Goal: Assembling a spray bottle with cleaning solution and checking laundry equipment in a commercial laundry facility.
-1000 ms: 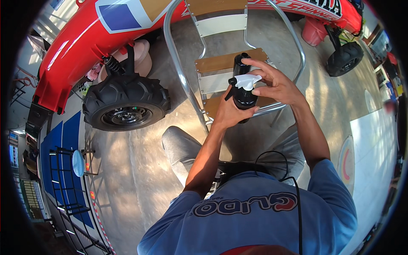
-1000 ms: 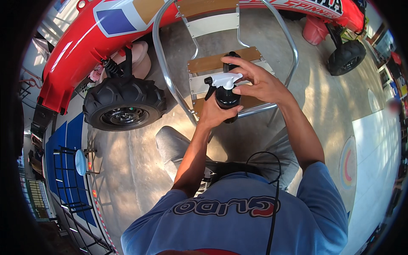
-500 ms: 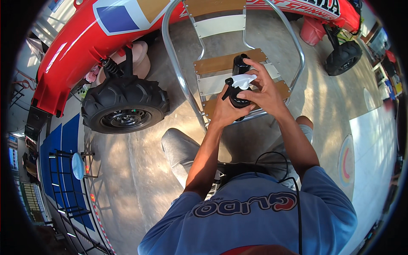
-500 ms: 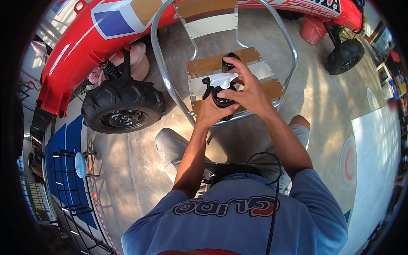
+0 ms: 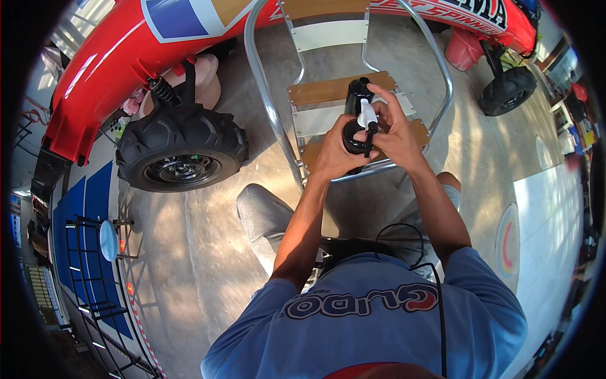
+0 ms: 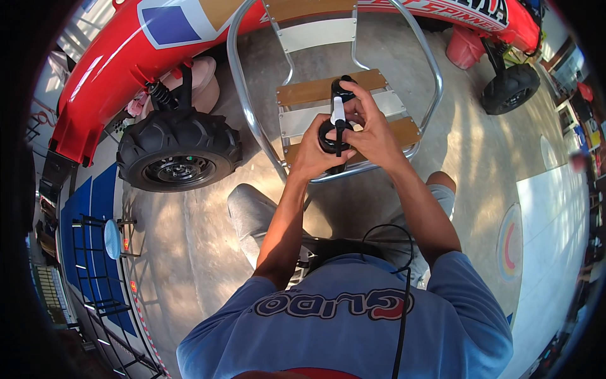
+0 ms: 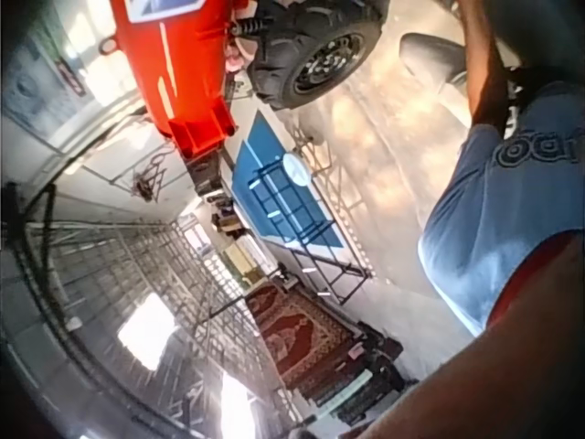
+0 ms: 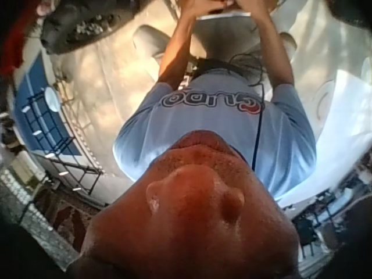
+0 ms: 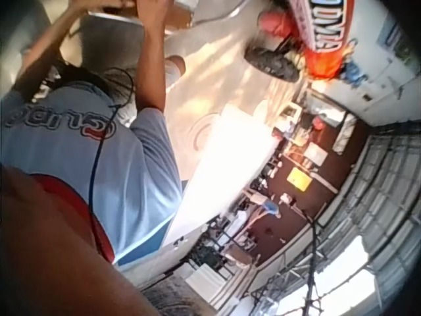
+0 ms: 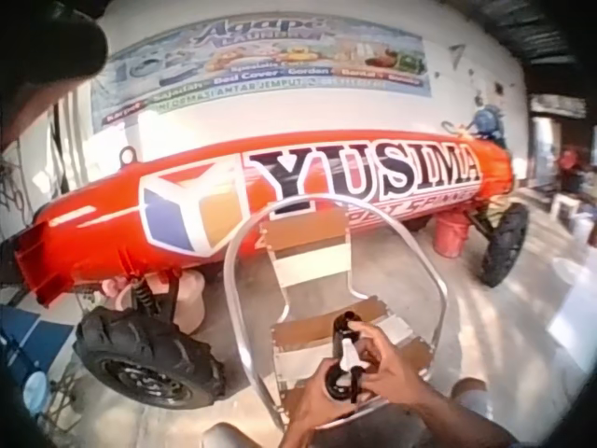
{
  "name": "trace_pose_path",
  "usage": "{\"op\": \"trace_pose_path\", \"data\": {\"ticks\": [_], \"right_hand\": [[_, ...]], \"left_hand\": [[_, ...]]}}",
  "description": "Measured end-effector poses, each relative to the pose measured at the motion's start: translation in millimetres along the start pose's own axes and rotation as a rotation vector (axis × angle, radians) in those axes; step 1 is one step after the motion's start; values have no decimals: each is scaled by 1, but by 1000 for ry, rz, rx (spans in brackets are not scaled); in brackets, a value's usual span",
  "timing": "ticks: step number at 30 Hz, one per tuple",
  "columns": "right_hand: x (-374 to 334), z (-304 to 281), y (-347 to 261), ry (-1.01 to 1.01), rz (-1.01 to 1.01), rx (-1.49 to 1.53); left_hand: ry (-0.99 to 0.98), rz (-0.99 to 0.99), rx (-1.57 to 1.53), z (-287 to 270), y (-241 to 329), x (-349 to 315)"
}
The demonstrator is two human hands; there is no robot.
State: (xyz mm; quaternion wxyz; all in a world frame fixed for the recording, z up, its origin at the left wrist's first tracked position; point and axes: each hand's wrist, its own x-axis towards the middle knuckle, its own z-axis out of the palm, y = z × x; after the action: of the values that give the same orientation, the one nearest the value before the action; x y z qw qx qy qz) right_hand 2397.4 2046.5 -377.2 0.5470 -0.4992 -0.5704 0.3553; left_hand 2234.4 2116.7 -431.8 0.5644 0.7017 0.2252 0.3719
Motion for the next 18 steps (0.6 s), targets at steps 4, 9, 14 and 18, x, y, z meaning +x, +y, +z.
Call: {"op": "trace_pose_path", "data": {"ticks": [4,9,14,18], "right_hand": [[-6,6,2,18,-110,365],[-3,-4,17,-5,33,174],[-2,0,22,-13,-156,243],[-3,2,11,29,-31,345]], "left_hand": [[44,75,-57,4,-11,3],[-3,32,-17,4,-8,2],[-26,10,-48,3,-2,3],[58,94,-13,9,2,2]]}}
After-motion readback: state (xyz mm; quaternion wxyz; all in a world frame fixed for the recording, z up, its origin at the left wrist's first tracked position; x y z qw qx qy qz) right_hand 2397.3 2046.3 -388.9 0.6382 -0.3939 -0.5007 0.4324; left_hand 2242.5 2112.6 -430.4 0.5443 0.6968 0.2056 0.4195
